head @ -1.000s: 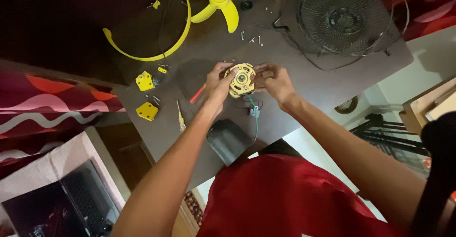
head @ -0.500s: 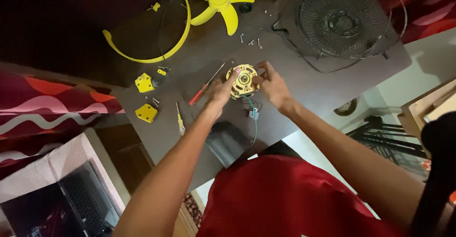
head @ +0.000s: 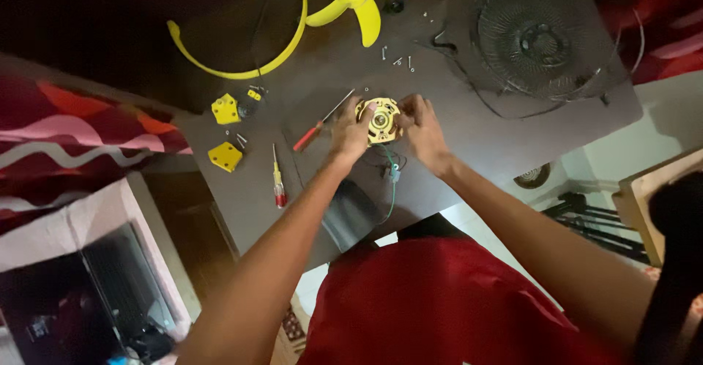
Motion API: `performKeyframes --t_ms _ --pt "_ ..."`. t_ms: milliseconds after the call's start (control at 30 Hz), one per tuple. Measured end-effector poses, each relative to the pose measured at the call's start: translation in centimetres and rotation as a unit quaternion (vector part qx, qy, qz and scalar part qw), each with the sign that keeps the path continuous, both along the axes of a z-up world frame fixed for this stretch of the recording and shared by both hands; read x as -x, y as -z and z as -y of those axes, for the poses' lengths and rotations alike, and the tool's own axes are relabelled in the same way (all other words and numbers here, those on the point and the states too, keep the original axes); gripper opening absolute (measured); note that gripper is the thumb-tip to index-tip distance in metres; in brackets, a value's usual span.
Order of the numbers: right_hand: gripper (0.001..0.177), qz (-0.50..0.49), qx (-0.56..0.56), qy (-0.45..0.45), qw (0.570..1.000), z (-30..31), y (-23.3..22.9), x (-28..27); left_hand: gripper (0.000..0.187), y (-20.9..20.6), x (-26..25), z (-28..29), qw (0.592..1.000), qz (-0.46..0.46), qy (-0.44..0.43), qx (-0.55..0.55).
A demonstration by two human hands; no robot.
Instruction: The person disassembles the motor housing of an electric fan using a screwdriver, removes the rotor, and then reassembles the housing. The person uses a screwdriver to remove and insert screws to secure the motor housing halves.
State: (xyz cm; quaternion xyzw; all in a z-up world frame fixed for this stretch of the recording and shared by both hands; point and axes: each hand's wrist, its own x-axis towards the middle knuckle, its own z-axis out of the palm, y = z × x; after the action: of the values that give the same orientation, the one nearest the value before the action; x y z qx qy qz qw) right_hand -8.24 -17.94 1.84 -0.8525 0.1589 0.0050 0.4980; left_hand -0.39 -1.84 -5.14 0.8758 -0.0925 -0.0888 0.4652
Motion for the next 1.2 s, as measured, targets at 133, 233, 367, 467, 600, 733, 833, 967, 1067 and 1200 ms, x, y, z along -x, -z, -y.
performKeyframes --t_ms 133,233,367,467,600,733,833,967,1067,1200 --pt "0.024 -0.017 -0.010 -0.014 1.000 0.8 0.9 -1.7 0.062 -1.9 0.2 -0.1 0.970 -0.234 -0.039 0.058" --pt "0.027 -0.034 -0.074 -0.026 0.996 0.9 2.1 -3.0 0.062 -3.2 0.7 -0.4 0.985 -0.162 -0.048 0.037" --pt "0.031 -0.054 -0.151 -0.060 0.985 1.8 3.1 -3.1 0.067 -3.6 1.5 -0.4 0.958 -0.249 -0.081 0.113" --pt "0.033 -0.048 -0.137 -0.113 0.983 2.4 3.4 -3.3 0.073 -2.9 1.2 -0.6 0.957 -0.249 -0.116 0.095" --pt "0.042 0.002 -0.193 -0.144 0.971 2.3 4.6 -4.0 0.057 -1.9 1.7 -0.5 0.928 -0.184 -0.092 0.310" --pt "0.041 -0.024 -0.107 -0.166 0.980 3.4 6.0 -3.2 0.053 -2.6 2.8 -0.6 0.941 -0.212 -0.118 0.236" --pt "0.045 -0.019 -0.120 -0.184 0.975 4.0 6.5 -3.5 0.052 -3.9 2.7 -0.6 0.946 -0.239 -0.117 0.186" --pt "0.046 -0.095 -0.174 -0.185 0.963 4.3 5.4 -3.4 0.053 -4.8 2.4 -0.1 0.965 -0.201 -0.128 0.109" --pt "0.051 -0.168 -0.170 -0.161 0.958 4.5 3.9 -3.8 0.053 -4.9 2.6 0.5 0.964 -0.192 -0.122 0.140" --pt "0.053 -0.182 -0.216 -0.152 0.947 4.3 2.8 -3.9 0.053 -4.4 2.9 0.9 0.973 -0.153 -0.136 0.105"
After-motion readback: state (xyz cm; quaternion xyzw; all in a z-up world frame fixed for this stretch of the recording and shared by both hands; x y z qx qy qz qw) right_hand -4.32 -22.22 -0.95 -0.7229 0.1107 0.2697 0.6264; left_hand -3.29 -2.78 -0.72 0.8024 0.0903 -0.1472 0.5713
